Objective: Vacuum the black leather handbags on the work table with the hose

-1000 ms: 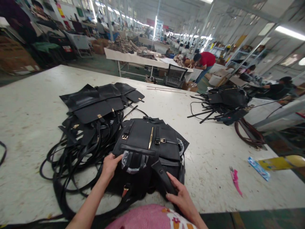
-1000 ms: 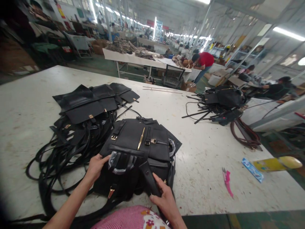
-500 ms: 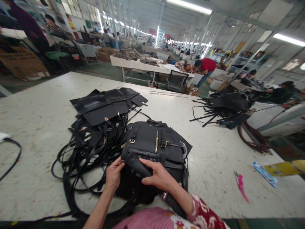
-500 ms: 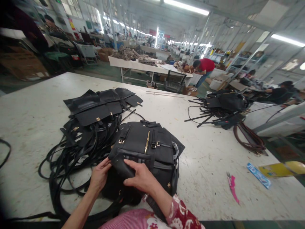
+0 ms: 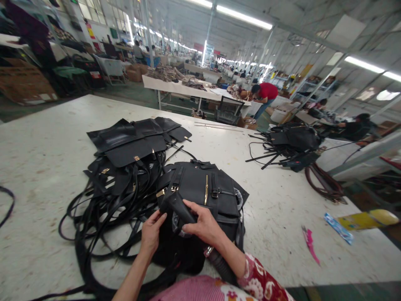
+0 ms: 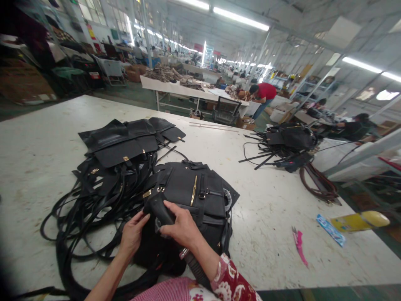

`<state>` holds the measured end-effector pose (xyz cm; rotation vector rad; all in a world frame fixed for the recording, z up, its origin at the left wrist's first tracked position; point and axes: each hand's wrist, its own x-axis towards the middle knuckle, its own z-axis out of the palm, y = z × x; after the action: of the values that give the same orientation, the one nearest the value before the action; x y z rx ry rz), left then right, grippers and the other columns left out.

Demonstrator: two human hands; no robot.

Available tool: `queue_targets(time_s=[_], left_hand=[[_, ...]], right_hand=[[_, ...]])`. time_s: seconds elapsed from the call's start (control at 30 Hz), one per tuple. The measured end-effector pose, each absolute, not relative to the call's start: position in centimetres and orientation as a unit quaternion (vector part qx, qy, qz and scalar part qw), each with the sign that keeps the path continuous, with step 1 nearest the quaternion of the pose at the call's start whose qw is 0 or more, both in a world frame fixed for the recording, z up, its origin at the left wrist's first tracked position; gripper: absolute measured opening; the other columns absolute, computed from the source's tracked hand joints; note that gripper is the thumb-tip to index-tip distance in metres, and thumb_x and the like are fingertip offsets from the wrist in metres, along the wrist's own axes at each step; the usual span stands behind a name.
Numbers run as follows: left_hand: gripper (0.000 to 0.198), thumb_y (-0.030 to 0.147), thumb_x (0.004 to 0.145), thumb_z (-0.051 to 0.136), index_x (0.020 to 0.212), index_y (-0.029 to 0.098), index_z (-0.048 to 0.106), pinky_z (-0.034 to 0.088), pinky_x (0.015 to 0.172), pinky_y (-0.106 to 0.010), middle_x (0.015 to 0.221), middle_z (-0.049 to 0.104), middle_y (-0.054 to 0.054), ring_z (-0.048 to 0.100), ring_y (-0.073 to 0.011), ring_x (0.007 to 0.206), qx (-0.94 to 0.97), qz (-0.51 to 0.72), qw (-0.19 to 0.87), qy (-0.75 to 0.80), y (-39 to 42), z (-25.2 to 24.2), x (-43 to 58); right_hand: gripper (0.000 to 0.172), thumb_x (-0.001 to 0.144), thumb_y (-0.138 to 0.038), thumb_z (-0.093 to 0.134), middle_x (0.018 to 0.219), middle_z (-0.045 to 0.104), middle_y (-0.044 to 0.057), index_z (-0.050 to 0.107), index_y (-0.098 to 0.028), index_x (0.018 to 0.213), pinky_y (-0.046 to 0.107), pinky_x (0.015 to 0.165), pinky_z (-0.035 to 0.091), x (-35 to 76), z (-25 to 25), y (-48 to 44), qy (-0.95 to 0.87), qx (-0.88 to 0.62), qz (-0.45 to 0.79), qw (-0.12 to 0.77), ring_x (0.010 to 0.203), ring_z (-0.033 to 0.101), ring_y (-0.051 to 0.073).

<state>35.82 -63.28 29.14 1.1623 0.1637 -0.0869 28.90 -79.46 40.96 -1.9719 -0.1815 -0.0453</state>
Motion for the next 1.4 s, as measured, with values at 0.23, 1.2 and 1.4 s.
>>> queue_targets(time_s=[0.23, 1.2, 1.4], left_hand=[[0.039, 0.045, 0.064, 0.060, 0.084, 0.012, 0.066, 0.046, 0.058, -0.026, 0.071, 0.066, -0.001, 0.058, -0.0172, 0.065, 0.739, 0.055, 0.671, 0.023, -62.9, 32.7, 37.4], [0.035, 0.021, 0.082, 0.045, 0.116, 0.024, 0.053, 0.030, 0.090, -0.045, 0.125, 0.053, -0.006, 0.048, -0.0241, 0.106, 0.871, 0.191, 0.185, -0.412, -69.8, 31.4, 37.9], [0.039, 0.022, 0.082, 0.043, 0.122, 0.022, 0.047, 0.031, 0.093, -0.044, 0.124, 0.053, -0.008, 0.047, -0.0225, 0.111, 0.863, 0.161, 0.246, -0.412, -69.7, 30.7, 38.0]], right_hand=[[0.070, 0.057, -0.018, 0.069, 0.109, 0.062, -0.003, 0.047, -0.029, 0.123, 0.035, 0.087, 0.044, 27.5, 41.5, -80.0, -0.081, -0.825, -0.027, 0.558, 0.094, 0.058, 0.021], [0.070, 0.061, -0.008, 0.058, 0.102, 0.063, 0.001, 0.042, -0.026, 0.127, 0.028, 0.071, 0.048, 20.4, 37.4, -89.1, 0.092, -0.724, -0.018, 0.684, 0.083, 0.060, 0.018], [0.070, 0.057, -0.009, 0.061, 0.094, 0.063, 0.000, 0.047, -0.025, 0.124, 0.027, 0.063, 0.049, 25.0, 35.7, -88.4, 0.061, -0.772, -0.019, 0.633, 0.070, 0.059, 0.016]])
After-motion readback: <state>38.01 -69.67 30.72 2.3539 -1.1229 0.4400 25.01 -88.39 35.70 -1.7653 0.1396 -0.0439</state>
